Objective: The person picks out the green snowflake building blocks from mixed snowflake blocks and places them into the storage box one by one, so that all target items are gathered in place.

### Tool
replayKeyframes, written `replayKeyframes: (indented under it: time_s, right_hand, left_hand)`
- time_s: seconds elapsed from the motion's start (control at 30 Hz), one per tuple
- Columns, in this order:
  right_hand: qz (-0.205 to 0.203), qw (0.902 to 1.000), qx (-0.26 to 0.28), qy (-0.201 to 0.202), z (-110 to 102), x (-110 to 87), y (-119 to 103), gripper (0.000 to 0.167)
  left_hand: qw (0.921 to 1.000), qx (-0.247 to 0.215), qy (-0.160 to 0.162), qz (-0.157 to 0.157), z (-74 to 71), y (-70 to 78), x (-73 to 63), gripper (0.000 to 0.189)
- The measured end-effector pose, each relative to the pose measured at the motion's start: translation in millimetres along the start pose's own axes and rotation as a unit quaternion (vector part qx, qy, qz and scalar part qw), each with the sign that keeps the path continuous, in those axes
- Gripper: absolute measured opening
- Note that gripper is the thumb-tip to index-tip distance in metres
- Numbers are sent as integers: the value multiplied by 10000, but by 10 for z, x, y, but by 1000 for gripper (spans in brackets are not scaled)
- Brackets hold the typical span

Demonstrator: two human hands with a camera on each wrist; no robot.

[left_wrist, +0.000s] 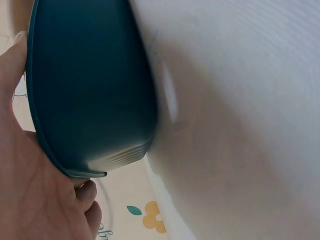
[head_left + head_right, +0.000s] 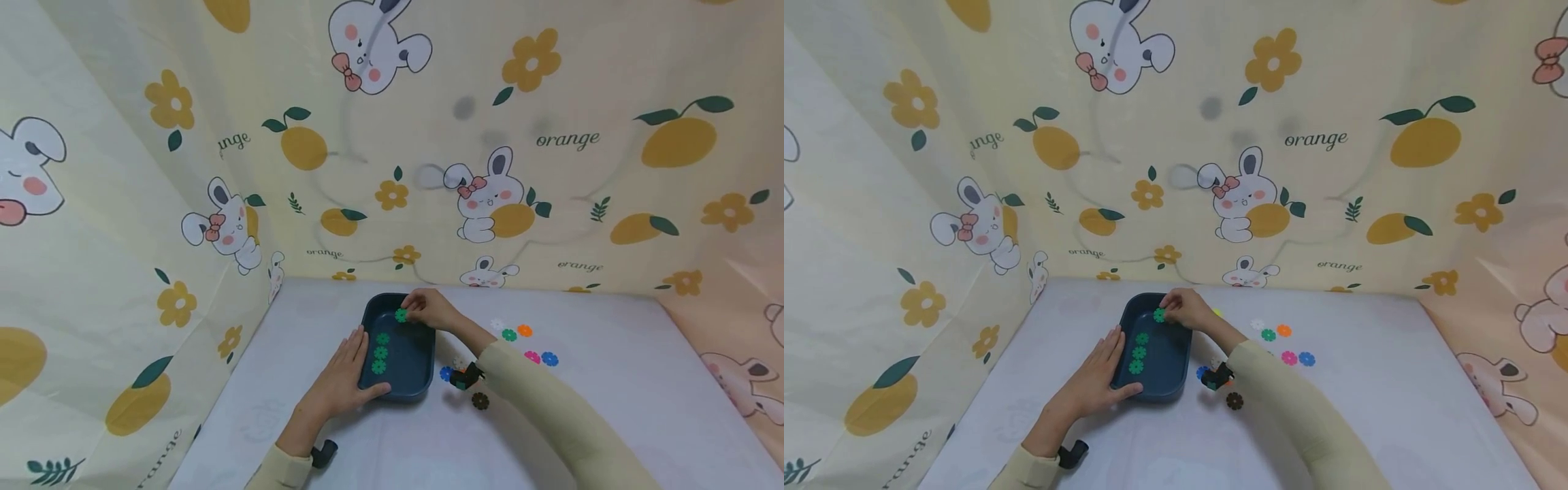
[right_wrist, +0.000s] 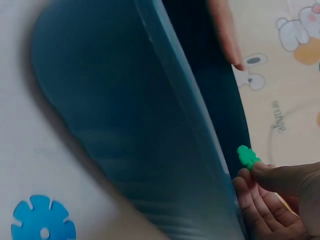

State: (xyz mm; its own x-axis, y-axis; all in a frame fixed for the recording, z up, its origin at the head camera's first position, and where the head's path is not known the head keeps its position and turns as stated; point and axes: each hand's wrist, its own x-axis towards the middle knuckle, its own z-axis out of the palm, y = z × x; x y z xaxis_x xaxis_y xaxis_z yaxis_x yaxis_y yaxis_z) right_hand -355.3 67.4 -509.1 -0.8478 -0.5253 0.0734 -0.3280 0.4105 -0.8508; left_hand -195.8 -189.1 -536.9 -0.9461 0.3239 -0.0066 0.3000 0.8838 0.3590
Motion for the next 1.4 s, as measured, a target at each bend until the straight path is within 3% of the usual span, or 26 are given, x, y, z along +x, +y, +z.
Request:
replayKeyframes:
  time_s: [0.27,0.87,1.4]
  right_hand:
    - [148,9983,-501,-247,102,112,-37,16]
    - [345,9936,-858,-655,218,290,-37,17]
    - [437,9912,-1001,-746,349,359,25,17]
  left_hand:
    - [10000,76,-16,-2,0,-3,7,119]
    - [10000,36,-52,-27,-10,0,7,119]
    - [9999,118,-73,53,-21,-17,-1,119]
